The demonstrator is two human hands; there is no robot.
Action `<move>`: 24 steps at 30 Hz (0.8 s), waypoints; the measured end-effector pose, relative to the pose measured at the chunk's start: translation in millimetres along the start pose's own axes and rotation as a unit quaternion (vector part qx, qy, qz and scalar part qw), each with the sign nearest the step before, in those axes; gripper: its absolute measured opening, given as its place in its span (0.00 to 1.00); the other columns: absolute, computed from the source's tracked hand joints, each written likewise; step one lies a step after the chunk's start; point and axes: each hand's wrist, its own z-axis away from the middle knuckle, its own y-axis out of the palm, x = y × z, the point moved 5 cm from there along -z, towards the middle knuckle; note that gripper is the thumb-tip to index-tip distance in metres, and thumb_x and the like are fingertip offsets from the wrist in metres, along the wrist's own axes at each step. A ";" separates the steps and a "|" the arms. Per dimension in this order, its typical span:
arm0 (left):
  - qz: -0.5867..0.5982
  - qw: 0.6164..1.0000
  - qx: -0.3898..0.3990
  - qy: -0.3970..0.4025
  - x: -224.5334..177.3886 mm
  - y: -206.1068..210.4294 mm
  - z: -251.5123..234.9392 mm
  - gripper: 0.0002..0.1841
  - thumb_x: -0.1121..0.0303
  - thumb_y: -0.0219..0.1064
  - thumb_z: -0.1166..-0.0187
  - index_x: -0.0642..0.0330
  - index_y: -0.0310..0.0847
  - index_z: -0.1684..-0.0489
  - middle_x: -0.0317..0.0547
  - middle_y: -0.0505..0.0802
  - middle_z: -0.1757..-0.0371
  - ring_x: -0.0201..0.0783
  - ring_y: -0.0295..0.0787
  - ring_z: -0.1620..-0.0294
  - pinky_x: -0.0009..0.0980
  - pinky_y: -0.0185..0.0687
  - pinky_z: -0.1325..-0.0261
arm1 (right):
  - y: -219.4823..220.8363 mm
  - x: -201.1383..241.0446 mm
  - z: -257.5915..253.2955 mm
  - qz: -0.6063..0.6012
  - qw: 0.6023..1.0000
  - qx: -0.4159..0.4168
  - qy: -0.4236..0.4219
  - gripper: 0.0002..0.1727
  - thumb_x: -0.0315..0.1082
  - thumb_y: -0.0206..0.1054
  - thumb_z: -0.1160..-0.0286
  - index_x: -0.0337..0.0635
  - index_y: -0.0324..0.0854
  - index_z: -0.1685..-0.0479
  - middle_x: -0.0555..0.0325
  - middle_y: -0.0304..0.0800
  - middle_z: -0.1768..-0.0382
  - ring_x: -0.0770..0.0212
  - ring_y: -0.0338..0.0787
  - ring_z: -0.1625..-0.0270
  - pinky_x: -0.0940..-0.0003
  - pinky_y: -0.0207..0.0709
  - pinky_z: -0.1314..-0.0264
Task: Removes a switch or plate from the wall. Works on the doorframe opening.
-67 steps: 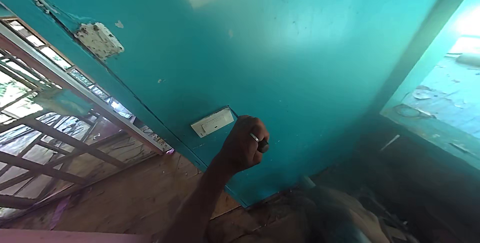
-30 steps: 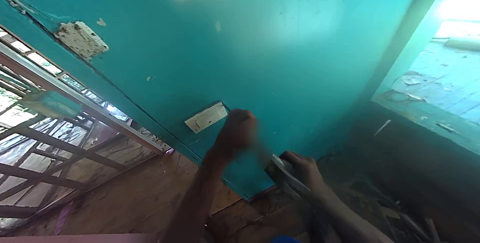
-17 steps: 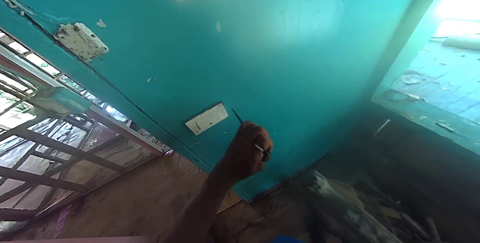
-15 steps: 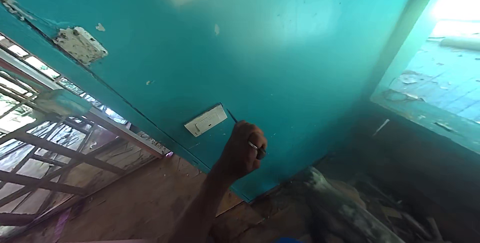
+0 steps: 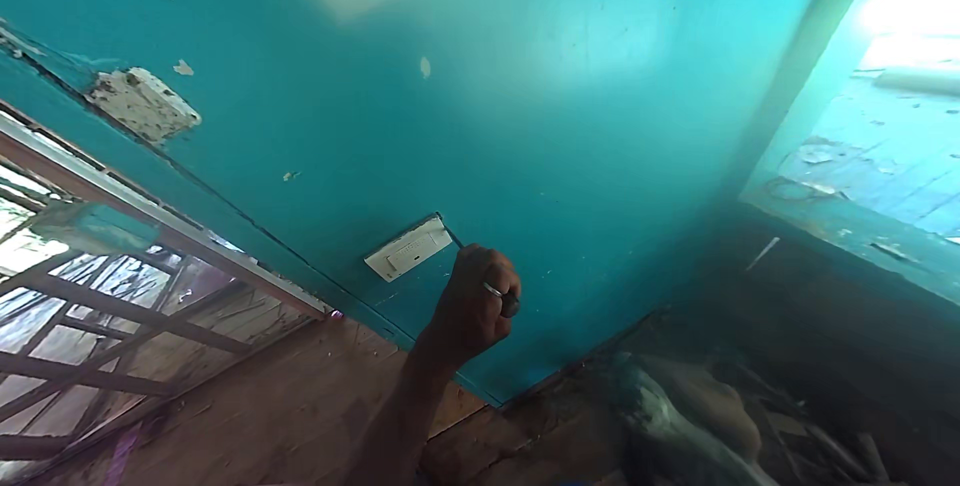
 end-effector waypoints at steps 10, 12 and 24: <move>0.029 0.999 0.027 -0.004 6.8 1.0 -1.0 0.03 0.71 0.63 0.27 0.52 0.74 0.64 0.42 0.85 0.61 0.39 0.82 0.51 0.37 0.70 0.32 | 24.8 1.0 -44.7 0.129 0.991 0.015 -0.031 0.16 0.50 0.63 0.20 0.48 0.80 0.66 0.61 0.84 0.77 0.69 0.86 0.73 0.74 0.78 0.72; 0.040 0.999 0.012 0.000 6.3 -0.6 -0.3 0.05 0.73 0.62 0.28 0.51 0.72 0.63 0.40 0.84 0.61 0.37 0.81 0.51 0.36 0.71 0.33 | 14.7 25.6 -41.5 0.085 0.993 0.005 -0.081 0.12 0.45 0.64 0.16 0.48 0.77 0.64 0.60 0.84 0.74 0.64 0.88 0.68 0.70 0.83 0.66; 0.060 0.998 0.011 -0.007 10.6 -2.4 1.5 0.06 0.74 0.63 0.31 0.52 0.74 0.62 0.42 0.85 0.60 0.38 0.82 0.50 0.37 0.72 0.32 | 17.6 42.7 -38.6 0.066 0.990 -0.024 -0.124 0.09 0.40 0.67 0.18 0.48 0.76 0.64 0.59 0.83 0.74 0.62 0.88 0.69 0.68 0.85 0.66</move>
